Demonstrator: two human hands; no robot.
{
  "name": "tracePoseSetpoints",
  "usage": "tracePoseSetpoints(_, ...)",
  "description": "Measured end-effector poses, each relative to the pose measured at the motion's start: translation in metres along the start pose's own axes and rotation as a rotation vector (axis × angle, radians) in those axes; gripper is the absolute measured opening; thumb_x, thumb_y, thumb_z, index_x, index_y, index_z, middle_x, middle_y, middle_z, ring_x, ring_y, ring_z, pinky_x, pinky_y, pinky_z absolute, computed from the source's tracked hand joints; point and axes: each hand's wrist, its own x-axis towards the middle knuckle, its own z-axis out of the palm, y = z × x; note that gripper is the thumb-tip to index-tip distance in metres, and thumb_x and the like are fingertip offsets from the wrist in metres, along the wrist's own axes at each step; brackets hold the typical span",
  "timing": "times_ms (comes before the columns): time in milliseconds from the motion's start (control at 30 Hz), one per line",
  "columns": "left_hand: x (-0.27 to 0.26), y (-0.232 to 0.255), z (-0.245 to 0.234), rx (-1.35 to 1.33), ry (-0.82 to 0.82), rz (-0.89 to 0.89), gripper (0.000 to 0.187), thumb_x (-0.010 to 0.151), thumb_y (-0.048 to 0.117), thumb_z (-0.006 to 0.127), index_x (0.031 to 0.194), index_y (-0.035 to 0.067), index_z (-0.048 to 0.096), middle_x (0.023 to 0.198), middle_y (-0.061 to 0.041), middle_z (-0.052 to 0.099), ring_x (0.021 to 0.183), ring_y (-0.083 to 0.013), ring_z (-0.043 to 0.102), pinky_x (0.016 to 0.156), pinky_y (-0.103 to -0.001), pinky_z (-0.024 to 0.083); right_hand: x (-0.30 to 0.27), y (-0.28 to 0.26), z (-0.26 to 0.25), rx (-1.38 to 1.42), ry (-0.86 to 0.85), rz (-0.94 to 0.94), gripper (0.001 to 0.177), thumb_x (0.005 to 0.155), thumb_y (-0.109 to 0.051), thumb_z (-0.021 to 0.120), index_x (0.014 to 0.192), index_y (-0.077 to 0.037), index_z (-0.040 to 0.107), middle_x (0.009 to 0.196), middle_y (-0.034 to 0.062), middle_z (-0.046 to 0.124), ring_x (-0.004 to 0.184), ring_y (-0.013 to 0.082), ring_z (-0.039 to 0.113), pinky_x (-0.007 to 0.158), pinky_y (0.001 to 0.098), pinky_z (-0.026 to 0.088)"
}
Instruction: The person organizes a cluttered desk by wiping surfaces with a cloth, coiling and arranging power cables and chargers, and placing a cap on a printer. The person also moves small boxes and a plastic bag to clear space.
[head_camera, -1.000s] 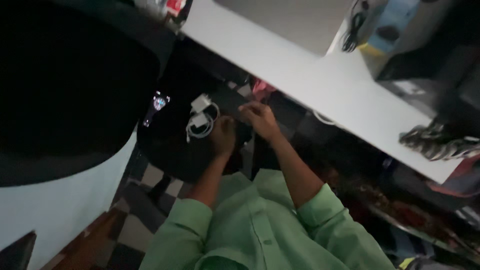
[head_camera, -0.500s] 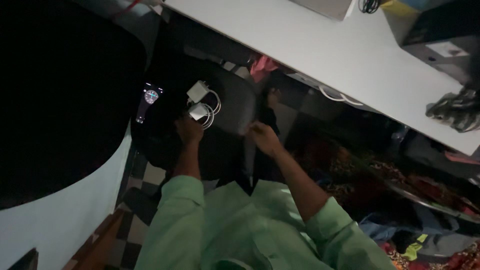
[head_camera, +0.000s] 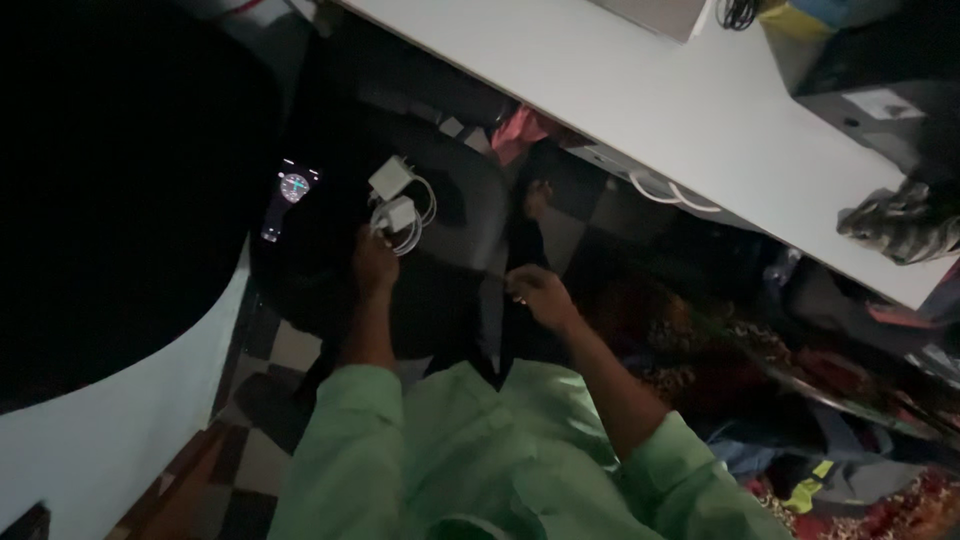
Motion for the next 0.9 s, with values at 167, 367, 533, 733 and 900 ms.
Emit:
tracePoseSetpoints(167,-0.065,0.053,-0.033,-0.118,-0.005,0.239,0.037,0.107,0.026,0.043,0.138,0.009,0.056,0.123,-0.022,0.067,0.114,-0.0398,0.064,0.092,-0.049,0.051,-0.001,-0.025,-0.003,0.077,-0.001,-0.031,0.034,0.098,-0.022,0.063,0.126,-0.004,0.065,0.114,0.0129,0.074,0.105,0.024,0.071,0.093,0.0379,0.056)
tracePoseSetpoints(367,-0.14,0.134,-0.046,-0.174,-0.19,0.335,0.033,0.107,0.028,0.046,0.129,0.009,0.063,0.108,-0.014,0.075,0.101,-0.029,0.072,0.087,-0.041,0.054,-0.026,-0.088,-0.035,0.556,-0.056,-0.213,0.073,0.094,-0.029,0.066,0.155,-0.014,0.029,0.146,0.0105,0.052,0.13,0.0255,0.055,0.099,0.0406,0.053)
tracePoseSetpoints(533,-0.155,0.229,-0.031,-0.35,-0.243,0.804,0.03,0.107,0.025,0.057,0.118,-0.001,0.067,0.102,-0.013,0.073,0.094,-0.0208,0.069,0.082,-0.035,0.053,-0.057,-0.154,-0.096,0.512,0.061,-0.523,0.067,0.108,-0.037,0.061,0.161,-0.006,0.033,0.149,0.0198,0.057,0.137,0.0281,0.055,0.112,0.039,0.045)
tracePoseSetpoints(733,-0.132,0.374,-0.035,-0.306,-0.328,0.88,0.036,0.1,0.023,0.063,0.13,0.003,0.068,0.08,-0.009,0.075,0.06,-0.0157,0.061,0.057,-0.033,0.05,-0.051,-0.241,-0.173,0.887,0.124,-0.41,0.058,0.098,-0.036,0.061,0.146,-0.005,0.046,0.121,0.0162,0.063,0.105,0.0283,0.065,0.083,0.0444,0.057)
tracePoseSetpoints(900,-0.064,0.499,-0.038,-0.364,-0.127,1.137,0.03,0.105,0.023,0.068,0.127,0.002,0.071,0.092,-0.01,0.079,0.079,-0.0121,0.073,0.068,-0.029,0.056,0.03,-0.302,-0.255,0.726,0.214,-0.409,0.049,0.104,-0.034,0.057,0.144,-0.006,0.051,0.115,0.0135,0.061,0.104,0.0247,0.065,0.083,0.0416,0.058)
